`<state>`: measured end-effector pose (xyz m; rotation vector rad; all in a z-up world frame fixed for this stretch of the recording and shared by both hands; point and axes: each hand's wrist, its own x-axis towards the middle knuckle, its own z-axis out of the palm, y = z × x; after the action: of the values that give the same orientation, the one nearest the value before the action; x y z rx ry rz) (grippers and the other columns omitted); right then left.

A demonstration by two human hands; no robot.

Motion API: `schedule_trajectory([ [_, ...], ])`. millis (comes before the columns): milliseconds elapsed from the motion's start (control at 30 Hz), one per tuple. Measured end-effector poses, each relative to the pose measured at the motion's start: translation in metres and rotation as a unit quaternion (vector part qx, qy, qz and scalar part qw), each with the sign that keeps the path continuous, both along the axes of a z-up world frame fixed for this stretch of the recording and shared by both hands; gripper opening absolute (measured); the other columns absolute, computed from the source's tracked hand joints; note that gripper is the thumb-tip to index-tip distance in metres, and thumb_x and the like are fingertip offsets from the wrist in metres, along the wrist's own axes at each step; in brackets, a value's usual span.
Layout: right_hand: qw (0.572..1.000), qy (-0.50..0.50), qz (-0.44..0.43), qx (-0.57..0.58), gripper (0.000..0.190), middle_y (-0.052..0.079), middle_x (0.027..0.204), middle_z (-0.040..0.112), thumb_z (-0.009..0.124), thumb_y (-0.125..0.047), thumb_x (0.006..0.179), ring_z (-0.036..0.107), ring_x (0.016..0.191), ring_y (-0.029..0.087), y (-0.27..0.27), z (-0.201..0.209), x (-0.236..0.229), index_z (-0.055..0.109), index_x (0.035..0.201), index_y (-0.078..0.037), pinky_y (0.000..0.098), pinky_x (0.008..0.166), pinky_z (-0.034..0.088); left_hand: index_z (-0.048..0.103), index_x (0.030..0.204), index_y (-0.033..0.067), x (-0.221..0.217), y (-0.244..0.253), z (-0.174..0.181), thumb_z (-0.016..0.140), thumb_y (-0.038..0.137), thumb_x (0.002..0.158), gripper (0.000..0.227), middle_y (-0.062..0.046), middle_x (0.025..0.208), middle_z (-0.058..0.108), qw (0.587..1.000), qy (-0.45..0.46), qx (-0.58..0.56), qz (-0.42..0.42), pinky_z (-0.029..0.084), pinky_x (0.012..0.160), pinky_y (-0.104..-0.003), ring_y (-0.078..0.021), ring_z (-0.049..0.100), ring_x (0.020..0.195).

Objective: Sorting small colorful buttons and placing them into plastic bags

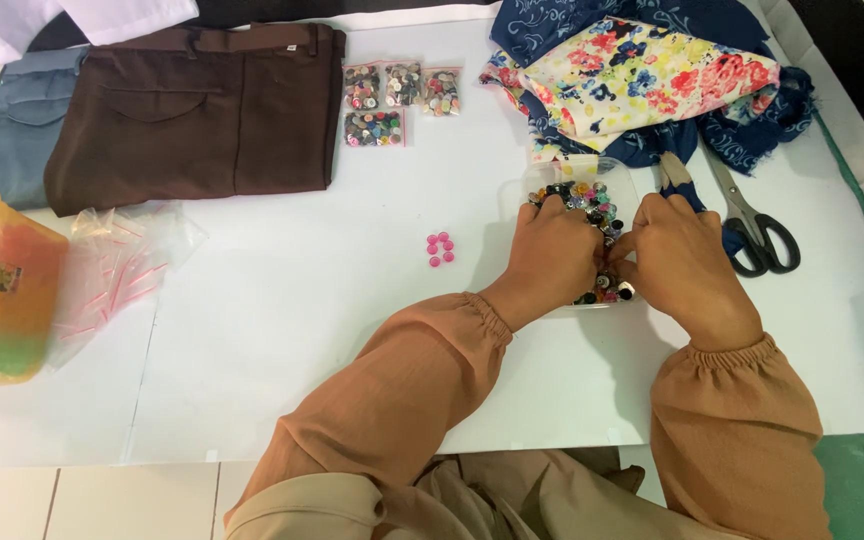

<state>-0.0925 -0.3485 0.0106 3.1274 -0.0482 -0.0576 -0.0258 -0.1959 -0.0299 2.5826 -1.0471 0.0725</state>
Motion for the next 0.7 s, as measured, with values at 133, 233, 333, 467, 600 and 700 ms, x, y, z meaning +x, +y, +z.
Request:
schedule_trajectory([
  [133,0.999,0.033,-0.011,-0.001,0.017,0.0,0.102,0.055,0.075,-0.042,0.084,0.053,0.108,0.027,0.0,0.003,0.003,0.084,0.097,-0.037,0.0478,0.088,0.04,0.079,0.077,0.0253,0.004,0.005,-0.003,0.062,0.021,0.08,0.018,0.004,0.078,0.067,0.998,-0.028,-0.049,-0.017,0.037,0.077,-0.046,-0.029,0.052,0.092],
  [233,0.998,-0.014,-0.007,0.062,0.013,-0.001,0.098,0.055,0.079,-0.033,0.076,0.054,0.104,0.025,-0.006,-0.005,0.004,0.083,0.088,-0.031,0.0453,0.088,0.036,0.076,0.072,0.0228,0.008,0.011,-0.004,0.064,0.02,0.076,0.014,0.007,0.068,0.07,0.992,-0.021,-0.119,-0.02,0.042,0.077,-0.042,-0.029,0.052,0.091],
  [333,0.99,-0.073,0.024,0.12,0.016,-0.002,0.096,0.058,0.082,-0.025,0.072,0.058,0.103,0.023,-0.009,-0.01,0.005,0.08,0.087,-0.028,0.0459,0.087,0.036,0.072,0.075,0.0214,0.011,0.025,0.003,0.069,0.016,0.075,0.006,0.006,0.068,0.07,0.978,-0.043,-0.202,-0.028,0.048,0.073,-0.042,-0.0292,0.06,0.084],
  [467,0.963,-0.139,0.098,0.21,0.009,-0.007,0.086,0.07,0.079,-0.013,0.075,0.063,0.089,0.018,0.005,0.0,0.006,0.073,0.08,-0.018,0.0398,0.08,0.043,0.07,0.077,0.0193,0.005,0.062,0.03,0.07,0.016,0.075,0.004,0.011,0.073,0.072,0.966,0.028,-0.256,-0.029,0.051,0.071,-0.039,-0.0208,0.061,0.081],
  [600,0.904,-0.228,0.127,0.338,0.013,0.002,0.086,0.075,0.084,-0.006,0.086,0.071,0.087,0.022,0.029,0.008,0.007,0.076,0.089,-0.016,0.035,0.079,0.054,0.072,0.08,0.0157,0.0,0.112,0.051,0.081,0.023,0.073,0.013,-0.005,0.077,0.069,0.962,0.053,-0.265,0.028,0.056,0.071,-0.038,-0.0228,0.068,0.075],
  [700,0.855,-0.282,0.217,0.378,0.011,0.01,0.091,0.076,0.078,0.004,0.09,0.071,0.083,0.026,0.076,0.038,0.002,0.076,0.093,-0.006,0.0353,0.078,0.058,0.075,0.082,0.0153,0.011,0.151,0.042,0.082,0.017,0.074,0.011,-0.005,0.077,0.069,0.963,0.034,-0.261,0.051,0.056,0.075,-0.035,-0.0224,0.068,0.075],
])
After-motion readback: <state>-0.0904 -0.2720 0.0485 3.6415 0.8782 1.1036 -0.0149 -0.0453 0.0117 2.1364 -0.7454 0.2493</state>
